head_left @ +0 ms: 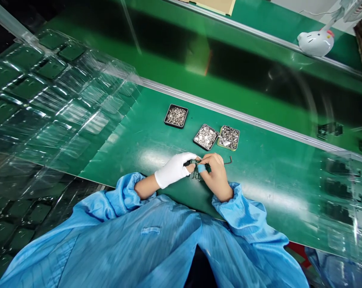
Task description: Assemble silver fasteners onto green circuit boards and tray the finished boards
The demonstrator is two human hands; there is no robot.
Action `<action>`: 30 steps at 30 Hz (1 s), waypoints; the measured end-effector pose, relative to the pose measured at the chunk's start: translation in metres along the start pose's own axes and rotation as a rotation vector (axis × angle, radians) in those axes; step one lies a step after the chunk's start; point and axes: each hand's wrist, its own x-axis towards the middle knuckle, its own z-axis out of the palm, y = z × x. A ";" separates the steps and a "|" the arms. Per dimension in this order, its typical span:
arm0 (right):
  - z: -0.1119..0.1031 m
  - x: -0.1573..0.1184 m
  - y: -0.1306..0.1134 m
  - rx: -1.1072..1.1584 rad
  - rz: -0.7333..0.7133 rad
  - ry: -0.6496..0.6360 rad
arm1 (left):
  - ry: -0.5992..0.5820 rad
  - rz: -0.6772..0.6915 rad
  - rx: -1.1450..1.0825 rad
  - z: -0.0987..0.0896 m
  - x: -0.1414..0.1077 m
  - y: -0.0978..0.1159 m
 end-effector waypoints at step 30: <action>-0.118 0.067 0.102 -0.040 0.444 0.325 | 0.346 -0.143 0.176 -0.058 -0.017 -0.004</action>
